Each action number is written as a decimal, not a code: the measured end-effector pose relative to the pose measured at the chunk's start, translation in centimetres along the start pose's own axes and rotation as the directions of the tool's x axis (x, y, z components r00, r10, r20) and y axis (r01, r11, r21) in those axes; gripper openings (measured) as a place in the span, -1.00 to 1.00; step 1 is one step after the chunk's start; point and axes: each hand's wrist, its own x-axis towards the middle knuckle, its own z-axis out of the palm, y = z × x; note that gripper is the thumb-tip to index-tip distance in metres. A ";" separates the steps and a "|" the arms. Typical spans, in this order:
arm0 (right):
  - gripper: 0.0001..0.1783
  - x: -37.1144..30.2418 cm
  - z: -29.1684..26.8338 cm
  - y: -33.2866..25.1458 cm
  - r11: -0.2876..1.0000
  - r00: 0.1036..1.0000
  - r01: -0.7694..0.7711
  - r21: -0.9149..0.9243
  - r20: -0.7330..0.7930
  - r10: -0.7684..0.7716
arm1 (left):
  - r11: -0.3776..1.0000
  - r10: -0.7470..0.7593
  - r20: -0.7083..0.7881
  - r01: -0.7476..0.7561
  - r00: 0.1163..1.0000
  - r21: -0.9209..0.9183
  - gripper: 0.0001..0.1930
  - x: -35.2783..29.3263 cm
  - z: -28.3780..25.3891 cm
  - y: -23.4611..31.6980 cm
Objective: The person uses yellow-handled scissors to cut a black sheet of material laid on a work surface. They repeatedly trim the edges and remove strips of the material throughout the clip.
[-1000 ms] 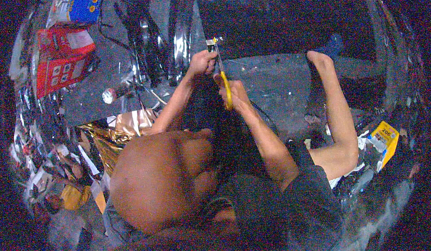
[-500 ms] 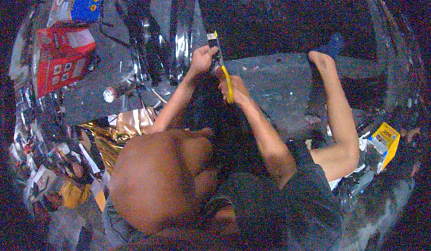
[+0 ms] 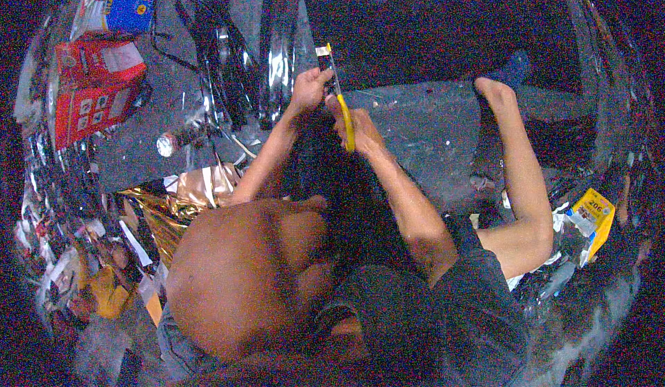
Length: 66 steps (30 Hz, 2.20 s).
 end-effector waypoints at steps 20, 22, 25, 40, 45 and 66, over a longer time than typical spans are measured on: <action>0.05 10.3 -0.6 -12.6 0.815 0.902 0.259 -0.519 -0.173 -0.397 | 0.995 0.086 0.080 -0.081 0.993 -0.058 -0.80 -2.6 -0.7 4.7; 0.03 11.5 -0.5 -15.3 0.817 0.876 0.331 -0.473 -0.168 -0.452 | 0.971 0.100 0.055 -0.085 0.993 -0.223 -0.79 -3.0 -0.2 4.8; -0.02 13.7 0.9 -18.3 0.753 0.759 0.507 -0.420 -0.197 -0.620 | 0.977 0.206 0.073 -0.209 0.976 0.038 -0.78 -3.5 -1.9 4.2; -0.15 19.0 -2.8 -29.9 0.902 0.905 0.412 -0.131 -0.058 -0.422 | 0.645 -0.058 -0.348 0.302 0.936 0.702 -0.46 -7.9 -7.3 2.5; -0.13 12.5 -7.5 -18.9 0.859 0.861 0.508 0.060 -0.026 -0.508 | 0.330 0.593 -0.097 -0.132 0.799 0.935 -0.23 -3.9 -5.8 7.2; -0.19 1.4 -7.8 -5.2 0.884 0.951 0.300 0.357 -0.190 -0.246 | 0.084 0.728 0.130 -0.275 0.674 0.958 -0.59 4.2 -7.6 8.3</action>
